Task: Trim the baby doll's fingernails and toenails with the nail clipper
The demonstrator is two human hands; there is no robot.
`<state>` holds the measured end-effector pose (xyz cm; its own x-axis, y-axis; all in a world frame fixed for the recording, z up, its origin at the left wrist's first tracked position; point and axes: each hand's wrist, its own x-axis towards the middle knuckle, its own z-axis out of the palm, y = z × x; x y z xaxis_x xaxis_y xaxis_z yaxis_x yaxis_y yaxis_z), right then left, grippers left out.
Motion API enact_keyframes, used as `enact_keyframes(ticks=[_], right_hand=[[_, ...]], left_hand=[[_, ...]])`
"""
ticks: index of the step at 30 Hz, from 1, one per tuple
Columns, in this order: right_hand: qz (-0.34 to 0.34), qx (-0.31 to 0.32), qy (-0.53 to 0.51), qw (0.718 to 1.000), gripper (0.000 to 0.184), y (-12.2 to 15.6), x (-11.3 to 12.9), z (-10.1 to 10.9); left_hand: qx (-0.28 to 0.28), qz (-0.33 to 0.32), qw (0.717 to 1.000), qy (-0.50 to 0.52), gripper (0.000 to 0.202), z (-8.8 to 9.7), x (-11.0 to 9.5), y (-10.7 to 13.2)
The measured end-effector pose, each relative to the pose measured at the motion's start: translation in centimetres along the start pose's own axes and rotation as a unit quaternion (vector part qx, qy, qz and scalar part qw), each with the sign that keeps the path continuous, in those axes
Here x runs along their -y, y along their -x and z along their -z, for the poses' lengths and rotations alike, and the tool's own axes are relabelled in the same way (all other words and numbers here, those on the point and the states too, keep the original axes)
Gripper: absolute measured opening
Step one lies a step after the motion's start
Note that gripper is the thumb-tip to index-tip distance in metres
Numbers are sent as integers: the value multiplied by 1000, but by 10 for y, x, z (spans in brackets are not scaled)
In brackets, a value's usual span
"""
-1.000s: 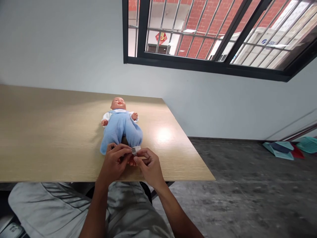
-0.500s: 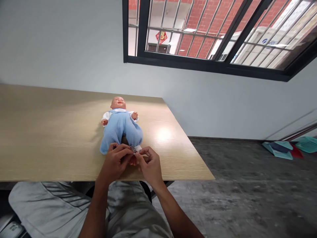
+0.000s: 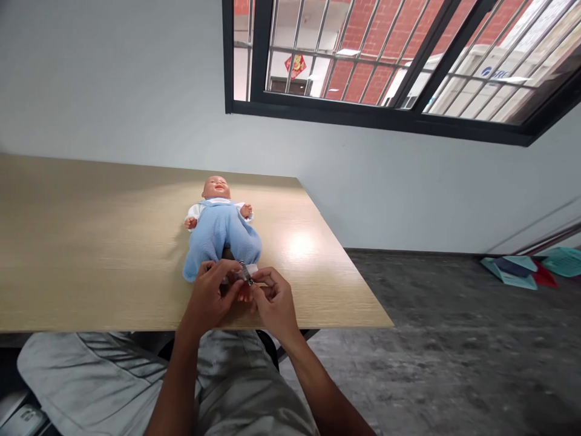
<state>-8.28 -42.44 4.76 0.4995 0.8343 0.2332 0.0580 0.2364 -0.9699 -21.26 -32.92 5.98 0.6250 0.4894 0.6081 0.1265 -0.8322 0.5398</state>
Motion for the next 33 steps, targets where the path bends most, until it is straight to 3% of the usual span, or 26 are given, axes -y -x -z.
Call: enact_keyframes(ticks=[11, 19, 24, 27, 30, 33], right_hand=[[-5, 25, -11, 1000, 17, 1, -1, 4], [-18, 34, -113, 993, 14, 3, -5, 15], [-13, -26, -195, 980, 17, 3, -2, 14], [4, -66, -168, 984, 25, 1, 0, 11], [33, -55, -114, 991, 32, -1, -3, 10], [48, -32, -58, 997, 30, -1, -10, 13]], left_hand=[[-22, 18, 1000, 6, 59, -3, 4, 2], [-15, 25, 1000, 6, 60, 0, 1, 2], [7, 25, 1000, 10, 51, 5, -5, 3], [26, 23, 999, 17, 59, 6, -5, 3], [48, 12, 999, 18, 71, 8, -5, 3], [61, 8, 998, -1, 62, 8, -5, 2]])
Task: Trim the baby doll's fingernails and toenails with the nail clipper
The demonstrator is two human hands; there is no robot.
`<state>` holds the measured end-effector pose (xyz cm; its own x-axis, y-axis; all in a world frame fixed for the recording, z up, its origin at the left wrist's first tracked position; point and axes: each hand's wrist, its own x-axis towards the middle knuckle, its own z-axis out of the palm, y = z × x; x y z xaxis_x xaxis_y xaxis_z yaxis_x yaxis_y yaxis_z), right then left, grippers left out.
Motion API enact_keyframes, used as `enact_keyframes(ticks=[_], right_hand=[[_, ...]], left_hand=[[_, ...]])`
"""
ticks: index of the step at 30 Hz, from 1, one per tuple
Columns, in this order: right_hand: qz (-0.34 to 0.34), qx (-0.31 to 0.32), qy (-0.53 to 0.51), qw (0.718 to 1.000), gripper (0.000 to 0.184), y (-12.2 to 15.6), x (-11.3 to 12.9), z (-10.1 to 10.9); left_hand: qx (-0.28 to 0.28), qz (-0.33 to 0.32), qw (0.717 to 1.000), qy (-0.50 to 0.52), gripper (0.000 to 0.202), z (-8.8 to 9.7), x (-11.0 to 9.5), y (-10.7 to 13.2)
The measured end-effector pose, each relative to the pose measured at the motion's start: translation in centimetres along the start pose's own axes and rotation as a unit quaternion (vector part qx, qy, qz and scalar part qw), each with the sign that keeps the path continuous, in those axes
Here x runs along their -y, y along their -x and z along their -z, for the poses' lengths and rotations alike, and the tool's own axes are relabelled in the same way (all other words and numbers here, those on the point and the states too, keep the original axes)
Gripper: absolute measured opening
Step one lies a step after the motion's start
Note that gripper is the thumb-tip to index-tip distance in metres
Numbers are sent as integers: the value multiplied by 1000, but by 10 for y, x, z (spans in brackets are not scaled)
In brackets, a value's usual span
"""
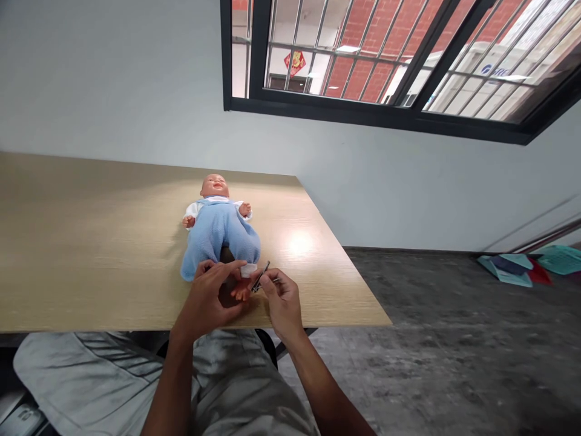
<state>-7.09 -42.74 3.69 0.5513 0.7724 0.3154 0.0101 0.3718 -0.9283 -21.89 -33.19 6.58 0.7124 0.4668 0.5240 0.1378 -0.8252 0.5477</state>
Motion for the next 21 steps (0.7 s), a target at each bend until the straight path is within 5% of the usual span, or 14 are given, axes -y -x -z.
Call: enact_keyframes(ticks=[10, 15, 21], right_hand=[[44, -9, 33, 998, 26, 6, -2, 0], [44, -13, 21, 999, 52, 9, 10, -6], [115, 30, 84, 989, 26, 20, 8, -2]], left_hand=[[-18, -3, 1000, -19, 20, -7, 2, -3], [-14, -21, 999, -35, 10, -7, 4, -2], [-6, -20, 999, -37, 16, -7, 5, -3]])
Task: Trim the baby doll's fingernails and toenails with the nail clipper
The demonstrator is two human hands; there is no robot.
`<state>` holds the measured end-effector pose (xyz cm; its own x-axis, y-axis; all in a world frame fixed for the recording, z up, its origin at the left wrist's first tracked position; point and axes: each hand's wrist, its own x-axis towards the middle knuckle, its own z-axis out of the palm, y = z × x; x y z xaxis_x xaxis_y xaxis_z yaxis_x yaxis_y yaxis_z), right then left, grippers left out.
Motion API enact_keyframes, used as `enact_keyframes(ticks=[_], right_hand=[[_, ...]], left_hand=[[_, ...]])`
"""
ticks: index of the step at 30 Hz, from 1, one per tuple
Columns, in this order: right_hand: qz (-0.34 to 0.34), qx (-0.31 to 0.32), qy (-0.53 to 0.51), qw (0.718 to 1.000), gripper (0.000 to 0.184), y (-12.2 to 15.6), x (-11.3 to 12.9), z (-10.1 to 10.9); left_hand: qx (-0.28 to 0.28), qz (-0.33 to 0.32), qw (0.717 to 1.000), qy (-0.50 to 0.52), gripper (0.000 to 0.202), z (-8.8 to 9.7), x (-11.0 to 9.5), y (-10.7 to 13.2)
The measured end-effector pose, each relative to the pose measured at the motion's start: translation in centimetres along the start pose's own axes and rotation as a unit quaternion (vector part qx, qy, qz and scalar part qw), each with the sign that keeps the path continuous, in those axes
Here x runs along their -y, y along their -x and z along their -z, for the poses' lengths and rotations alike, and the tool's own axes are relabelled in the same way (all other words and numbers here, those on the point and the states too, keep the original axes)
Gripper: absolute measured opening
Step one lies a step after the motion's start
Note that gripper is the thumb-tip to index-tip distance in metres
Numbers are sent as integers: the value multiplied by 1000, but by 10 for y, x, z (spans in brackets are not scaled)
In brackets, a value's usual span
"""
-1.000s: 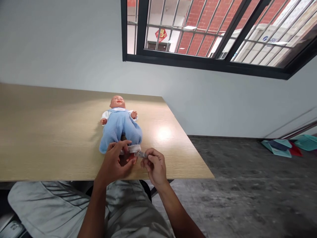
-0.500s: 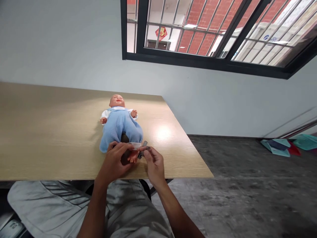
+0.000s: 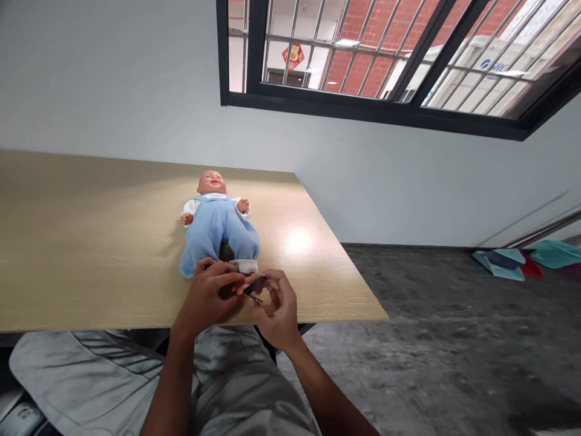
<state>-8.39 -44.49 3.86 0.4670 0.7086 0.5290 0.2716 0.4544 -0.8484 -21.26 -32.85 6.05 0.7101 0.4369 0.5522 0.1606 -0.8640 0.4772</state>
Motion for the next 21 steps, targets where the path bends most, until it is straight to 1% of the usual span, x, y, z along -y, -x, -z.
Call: enact_keyframes(ticks=[3, 5, 7, 12, 18, 21], right_hand=[[53, 18, 13, 998, 30, 7, -2, -1], [88, 20, 22, 996, 31, 8, -3, -2], [108, 15, 36, 993, 30, 9, -4, -2], [122, -6, 66, 990, 26, 7, -4, -2], [128, 0, 82, 988, 25, 6, -4, -3], [123, 13, 95, 988, 27, 5, -3, -2]], left_hand=[[0, 2, 1000, 8, 21, 1, -1, 0], [0, 1, 1000, 11, 22, 1, -1, 0], [-2, 0, 1000, 11, 21, 1, -1, 1], [1, 2, 1000, 16, 19, 2, -1, 0], [1, 1, 1000, 14, 18, 3, -2, 0], [-1, -1, 1000, 17, 17, 2, -2, 1]])
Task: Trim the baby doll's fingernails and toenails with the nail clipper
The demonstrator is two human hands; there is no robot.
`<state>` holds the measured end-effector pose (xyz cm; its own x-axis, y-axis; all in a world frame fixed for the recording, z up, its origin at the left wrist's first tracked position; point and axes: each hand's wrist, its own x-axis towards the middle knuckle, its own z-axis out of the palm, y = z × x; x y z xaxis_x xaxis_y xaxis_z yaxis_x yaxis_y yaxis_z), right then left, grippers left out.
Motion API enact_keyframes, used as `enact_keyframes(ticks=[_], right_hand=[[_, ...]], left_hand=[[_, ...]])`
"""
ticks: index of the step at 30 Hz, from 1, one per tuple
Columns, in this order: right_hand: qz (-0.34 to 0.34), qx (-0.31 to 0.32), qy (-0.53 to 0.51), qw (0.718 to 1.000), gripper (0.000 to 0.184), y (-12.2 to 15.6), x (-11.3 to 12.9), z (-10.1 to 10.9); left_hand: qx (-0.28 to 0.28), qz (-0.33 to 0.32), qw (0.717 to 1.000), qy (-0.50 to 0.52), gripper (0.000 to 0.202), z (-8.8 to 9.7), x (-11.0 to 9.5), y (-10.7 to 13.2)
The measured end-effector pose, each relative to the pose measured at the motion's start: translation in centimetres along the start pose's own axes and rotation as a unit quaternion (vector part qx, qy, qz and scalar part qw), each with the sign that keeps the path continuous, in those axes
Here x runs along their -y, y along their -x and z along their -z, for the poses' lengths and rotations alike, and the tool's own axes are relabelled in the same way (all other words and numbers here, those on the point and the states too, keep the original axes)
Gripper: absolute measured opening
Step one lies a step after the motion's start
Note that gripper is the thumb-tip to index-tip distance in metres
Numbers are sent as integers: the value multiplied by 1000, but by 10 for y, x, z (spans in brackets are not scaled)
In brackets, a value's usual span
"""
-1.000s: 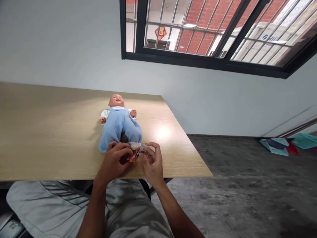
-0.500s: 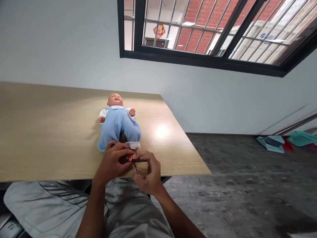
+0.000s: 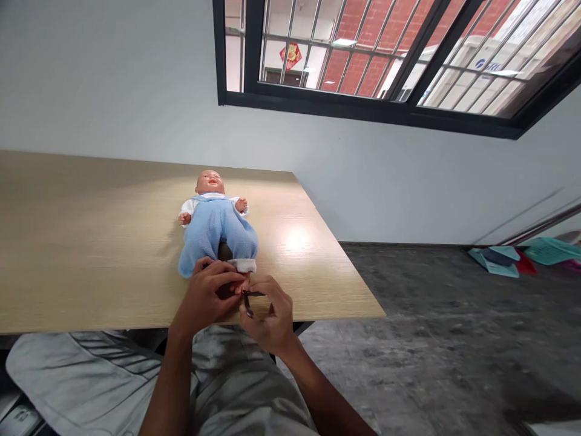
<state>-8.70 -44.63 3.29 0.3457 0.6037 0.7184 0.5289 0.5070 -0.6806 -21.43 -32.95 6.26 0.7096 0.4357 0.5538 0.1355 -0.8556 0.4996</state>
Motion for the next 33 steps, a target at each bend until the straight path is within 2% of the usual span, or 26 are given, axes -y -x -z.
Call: enact_keyframes(ticks=[5, 7, 12, 18, 21, 25, 29, 33], right_hand=[[-5, 47, 20, 999, 22, -5, 3, 1], [-2, 47, 27, 999, 19, -5, 3, 1], [-24, 26, 27, 999, 28, -2, 2, -1], [8, 50, 32, 998, 28, -2, 3, -1], [29, 54, 34, 998, 24, -3, 2, -2], [15, 57, 24, 998, 18, -2, -1, -2], [-6, 61, 25, 998, 28, 0, -2, -3], [36, 76, 39, 996, 31, 0, -1, -4]], left_hand=[[1, 0, 1000, 5, 22, 0, 0, 0], [2, 0, 1000, 5, 22, 1, 0, 0], [4, 1, 1000, 4, 22, 1, 0, -1], [4, 4, 1000, 4, 23, 0, 0, 0], [3, 5, 1000, 6, 23, 0, 0, 0], [6, 7, 1000, 7, 22, 0, 1, 1], [10, 10, 1000, 6, 24, 0, 2, 1], [10, 8, 1000, 11, 21, 0, 1, 1]])
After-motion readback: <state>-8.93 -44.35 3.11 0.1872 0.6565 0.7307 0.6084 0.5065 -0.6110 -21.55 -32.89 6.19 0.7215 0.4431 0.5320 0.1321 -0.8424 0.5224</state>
